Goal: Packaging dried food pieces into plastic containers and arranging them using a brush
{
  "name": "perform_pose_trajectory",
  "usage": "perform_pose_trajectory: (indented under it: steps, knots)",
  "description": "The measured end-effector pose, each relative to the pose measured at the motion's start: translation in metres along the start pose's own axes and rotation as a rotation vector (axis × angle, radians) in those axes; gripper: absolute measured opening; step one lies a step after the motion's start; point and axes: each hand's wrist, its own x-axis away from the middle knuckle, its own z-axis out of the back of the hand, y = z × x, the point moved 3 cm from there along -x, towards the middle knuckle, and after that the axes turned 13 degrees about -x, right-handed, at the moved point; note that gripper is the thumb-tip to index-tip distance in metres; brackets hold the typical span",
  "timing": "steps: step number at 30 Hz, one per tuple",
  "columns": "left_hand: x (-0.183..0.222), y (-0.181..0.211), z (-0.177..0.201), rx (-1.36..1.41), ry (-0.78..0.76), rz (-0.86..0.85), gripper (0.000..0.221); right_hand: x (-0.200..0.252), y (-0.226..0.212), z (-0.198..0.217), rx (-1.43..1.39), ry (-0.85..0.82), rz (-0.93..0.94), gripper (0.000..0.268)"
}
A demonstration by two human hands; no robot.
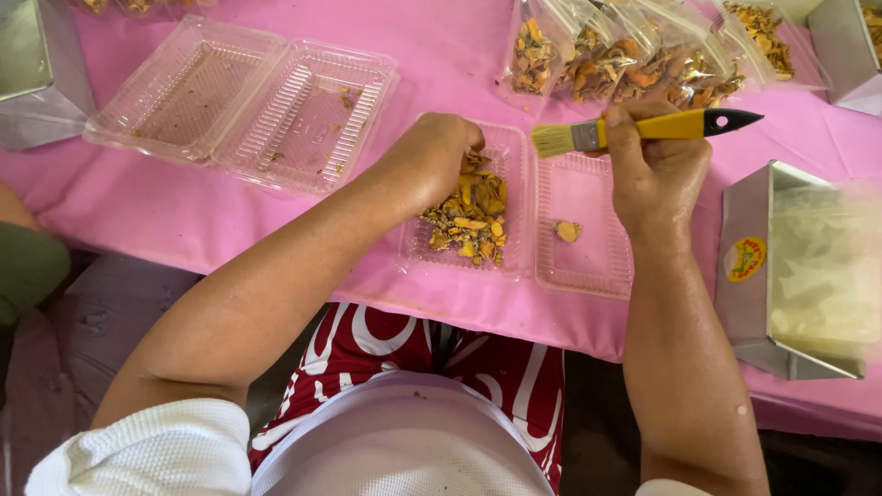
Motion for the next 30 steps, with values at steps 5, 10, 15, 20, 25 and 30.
perform_pose_trajectory:
  steps: [5, 10, 15, 20, 25, 30]
  knots:
    - [0.011, 0.014, 0.014, -0.062, 0.020, -0.039, 0.048, 0.020, -0.026, -0.041, -0.107, -0.199, -0.150, 0.023]
    - [0.010, 0.015, 0.019, 0.120, 0.079, -0.042, 0.056, 0.020, -0.024, -0.049, 0.126, -0.334, 0.044, 0.008]
    - [0.008, 0.014, 0.018, 0.194, 0.106, 0.083, 0.064, 0.021, -0.033, -0.049, -0.005, -0.431, 0.175, 0.017]
    - [0.005, 0.006, 0.021, 0.283, 0.165, 0.086, 0.053, 0.018, -0.038, -0.051, 0.204, -0.382, 0.201, 0.008]
    - [0.011, 0.007, 0.019, 0.374, 0.145, 0.106, 0.053, 0.017, -0.045, -0.052, -0.025, -0.359, 0.289, 0.013]
    - [0.022, 0.025, 0.024, 0.369, 0.167, -0.029, 0.062, 0.009, -0.021, -0.029, -0.084, 0.035, -0.033, 0.009]
